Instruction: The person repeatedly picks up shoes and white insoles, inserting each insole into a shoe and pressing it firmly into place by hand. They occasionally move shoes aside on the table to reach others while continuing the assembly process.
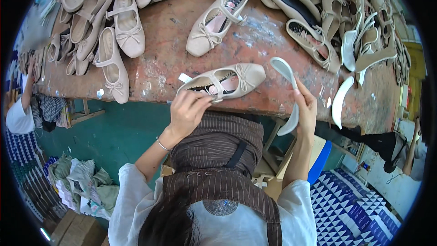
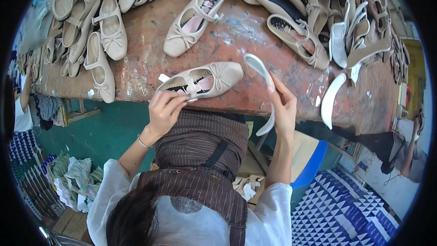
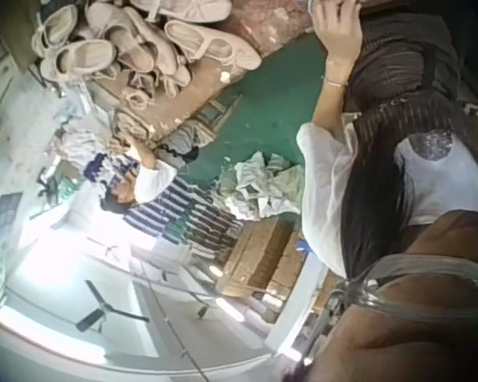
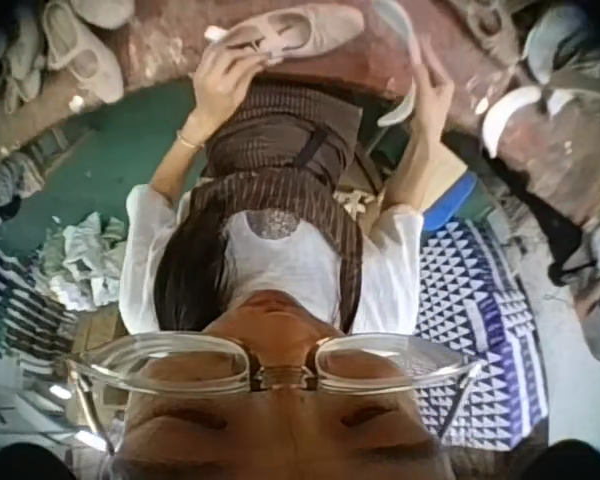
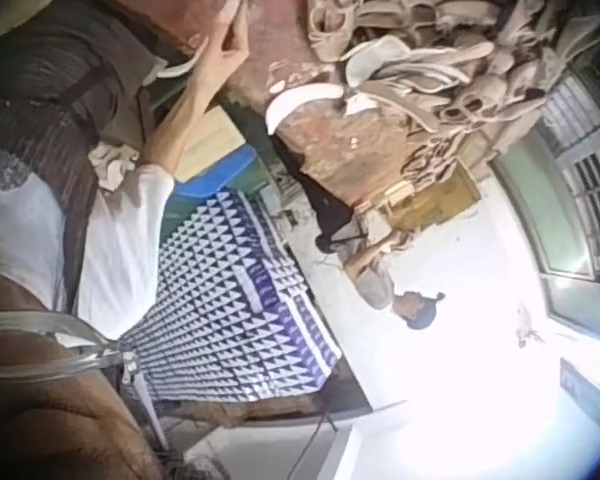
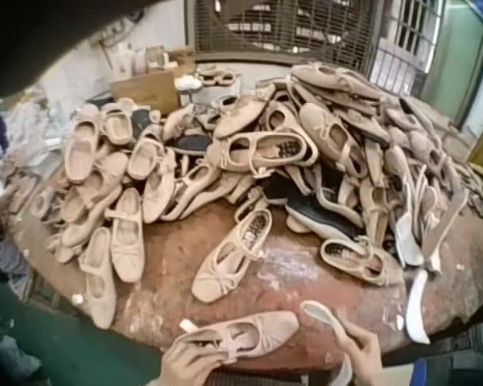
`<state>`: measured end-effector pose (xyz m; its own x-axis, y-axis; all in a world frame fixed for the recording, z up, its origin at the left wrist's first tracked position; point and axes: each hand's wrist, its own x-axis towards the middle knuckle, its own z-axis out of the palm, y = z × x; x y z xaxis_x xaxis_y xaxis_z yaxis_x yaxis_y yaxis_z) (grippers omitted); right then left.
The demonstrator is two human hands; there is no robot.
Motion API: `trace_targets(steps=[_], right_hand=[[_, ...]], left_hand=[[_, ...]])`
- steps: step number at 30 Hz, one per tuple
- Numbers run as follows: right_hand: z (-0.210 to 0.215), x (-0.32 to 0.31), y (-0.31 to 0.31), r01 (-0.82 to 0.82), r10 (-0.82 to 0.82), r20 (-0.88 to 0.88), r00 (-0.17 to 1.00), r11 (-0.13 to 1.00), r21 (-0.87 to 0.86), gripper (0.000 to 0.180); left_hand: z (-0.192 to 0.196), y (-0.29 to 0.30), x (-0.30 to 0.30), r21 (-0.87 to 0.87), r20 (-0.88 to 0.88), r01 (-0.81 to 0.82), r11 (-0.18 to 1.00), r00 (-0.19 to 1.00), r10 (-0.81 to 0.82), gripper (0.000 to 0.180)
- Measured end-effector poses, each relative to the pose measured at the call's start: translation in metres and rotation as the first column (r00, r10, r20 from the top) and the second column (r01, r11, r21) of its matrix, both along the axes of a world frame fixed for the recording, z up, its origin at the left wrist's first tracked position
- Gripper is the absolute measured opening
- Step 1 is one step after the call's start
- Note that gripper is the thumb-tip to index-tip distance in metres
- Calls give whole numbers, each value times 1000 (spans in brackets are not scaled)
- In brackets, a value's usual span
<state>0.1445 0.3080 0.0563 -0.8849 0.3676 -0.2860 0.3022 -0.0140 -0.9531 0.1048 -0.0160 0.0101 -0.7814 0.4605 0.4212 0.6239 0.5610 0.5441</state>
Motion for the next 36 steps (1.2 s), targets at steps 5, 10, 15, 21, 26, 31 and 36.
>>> trace_targets(steps=[5, 10, 15, 21, 26, 31, 36], right_hand=[[3, 0, -38, -298, 372, 13, 928, 720, 627, 65], [-15, -3, -48, -353, 528, 212, 822, 181, 918, 64], [3, -5, -43, -404, 504, 278, 818, 160, 901, 51], [-6, -33, -65, -287, 735, 3, 678, 261, 922, 33], [-35, -61, -101, -424, 807, -127, 577, 429, 797, 25], [-40, -72, -116, -515, 787, -154, 597, 524, 679, 27], [-45, -77, -130, -571, 801, -138, 583, 524, 632, 26]], left_hand=[[-3, -9, 15, -88, 171, -486, 869, 852, 494, 39], [-4, -3, 10, -48, 503, -565, 824, 699, 509, 45], [-12, -1, -15, 87, 530, -594, 800, 707, 468, 48], [-13, -8, -18, 87, 568, -561, 823, 707, 422, 65], [-17, -15, -20, 155, 587, -481, 863, 747, 311, 83], [-18, -20, -24, 164, 599, -478, 863, 743, 298, 83], [-15, -20, -28, 141, 595, -480, 866, 740, 313, 73]])
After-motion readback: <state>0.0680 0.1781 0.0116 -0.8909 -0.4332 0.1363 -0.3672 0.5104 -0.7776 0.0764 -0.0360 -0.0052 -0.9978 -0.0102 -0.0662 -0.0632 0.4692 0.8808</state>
